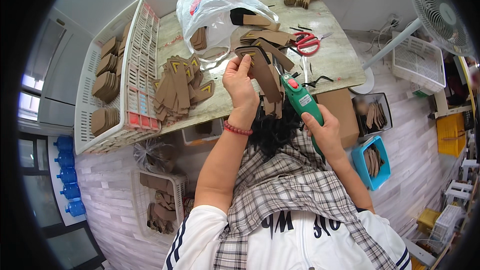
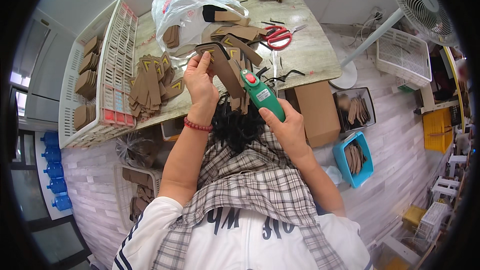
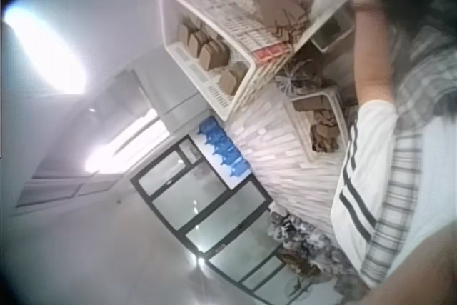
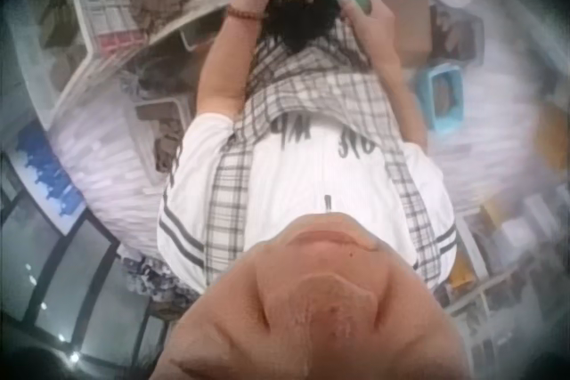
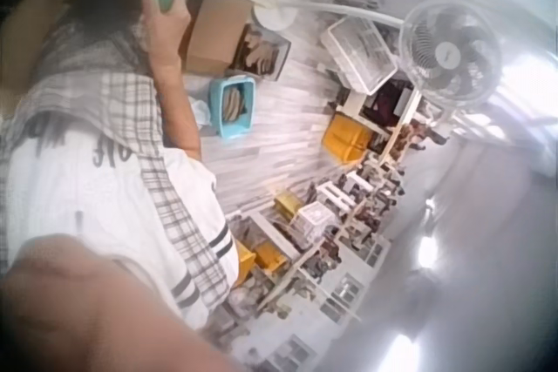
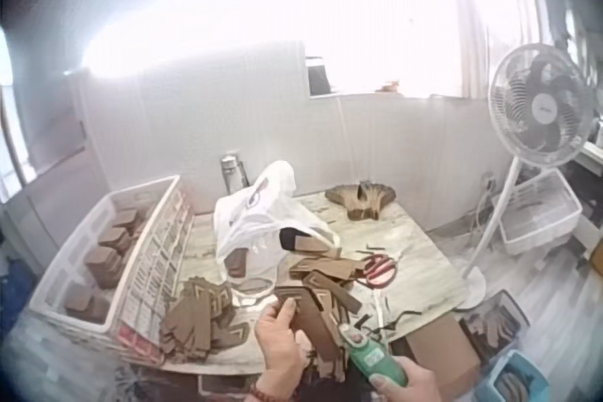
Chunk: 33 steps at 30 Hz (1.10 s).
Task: The person uses a green rotary tool to trim the edges of small rectangular cardboard pieces marked with yellow triangles. They handle the pieces one at a time, rotating them to smooth the edges, and place the finished pieces into a white basket on the left.
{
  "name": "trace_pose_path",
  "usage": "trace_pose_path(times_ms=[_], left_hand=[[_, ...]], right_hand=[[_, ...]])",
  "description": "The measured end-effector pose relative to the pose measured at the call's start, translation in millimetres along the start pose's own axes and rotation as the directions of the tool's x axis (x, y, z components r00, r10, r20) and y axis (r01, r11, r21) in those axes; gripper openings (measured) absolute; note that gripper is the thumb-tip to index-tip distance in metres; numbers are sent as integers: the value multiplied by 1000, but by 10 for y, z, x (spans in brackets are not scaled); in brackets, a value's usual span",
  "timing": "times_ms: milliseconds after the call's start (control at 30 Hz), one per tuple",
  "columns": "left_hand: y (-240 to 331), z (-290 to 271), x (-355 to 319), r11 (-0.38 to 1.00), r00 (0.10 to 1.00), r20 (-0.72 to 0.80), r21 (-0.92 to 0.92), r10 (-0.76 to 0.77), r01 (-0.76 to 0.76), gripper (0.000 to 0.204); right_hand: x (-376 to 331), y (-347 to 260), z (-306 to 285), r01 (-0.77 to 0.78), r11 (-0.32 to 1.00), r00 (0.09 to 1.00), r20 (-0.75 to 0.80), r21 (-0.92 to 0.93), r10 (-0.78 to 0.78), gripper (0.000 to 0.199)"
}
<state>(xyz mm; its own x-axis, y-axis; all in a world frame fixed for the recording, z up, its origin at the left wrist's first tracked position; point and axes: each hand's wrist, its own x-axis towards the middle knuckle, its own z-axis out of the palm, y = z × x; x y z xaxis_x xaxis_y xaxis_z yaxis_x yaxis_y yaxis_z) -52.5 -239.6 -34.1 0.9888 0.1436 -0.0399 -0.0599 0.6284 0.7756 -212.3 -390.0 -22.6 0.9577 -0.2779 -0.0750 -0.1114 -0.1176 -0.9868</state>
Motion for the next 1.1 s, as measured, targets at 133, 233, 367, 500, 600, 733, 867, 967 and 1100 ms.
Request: trace_pose_path(times_ms=[133,233,367,500,600,733,867,967,1100], left_hand=[[-66,32,-105,999,999,22,43,-32,31,5],[-129,83,-177,998,998,22,16,-54,53,7],[-184,84,-228,996,996,40,14,-85,85,7],[-194,99,-285,993,991,61,4,-115,115,7],[-205,80,-316,991,987,87,26,-137,135,7],[-197,42,-354,988,979,142,61,-147,139,6],[-145,24,-358,989,972,199,107,-122,102,7],[-61,8,-314,986,966,244,161,-82,43,10],[-19,-30,-221,981,961,273,193,-34,-20,13]], right_hand=[[-26,-21,-28,-5,1000,1000,-6,3,5,36],[-30,-6,-52,4,1000,1000,-7,10,-4,35],[-31,12,-76,6,999,1000,-2,45,-6,33],[-40,-10,-90,9,998,1000,0,58,-9,31],[-29,-11,-94,24,997,1000,-8,71,-24,31],[-20,-57,-109,26,998,1000,-1,64,-26,30],[-14,-56,-134,18,998,1000,3,60,-18,31],[-25,-68,-144,15,999,1000,11,48,-16,32],[-34,-69,-141,6,1000,999,39,30,-7,34]])
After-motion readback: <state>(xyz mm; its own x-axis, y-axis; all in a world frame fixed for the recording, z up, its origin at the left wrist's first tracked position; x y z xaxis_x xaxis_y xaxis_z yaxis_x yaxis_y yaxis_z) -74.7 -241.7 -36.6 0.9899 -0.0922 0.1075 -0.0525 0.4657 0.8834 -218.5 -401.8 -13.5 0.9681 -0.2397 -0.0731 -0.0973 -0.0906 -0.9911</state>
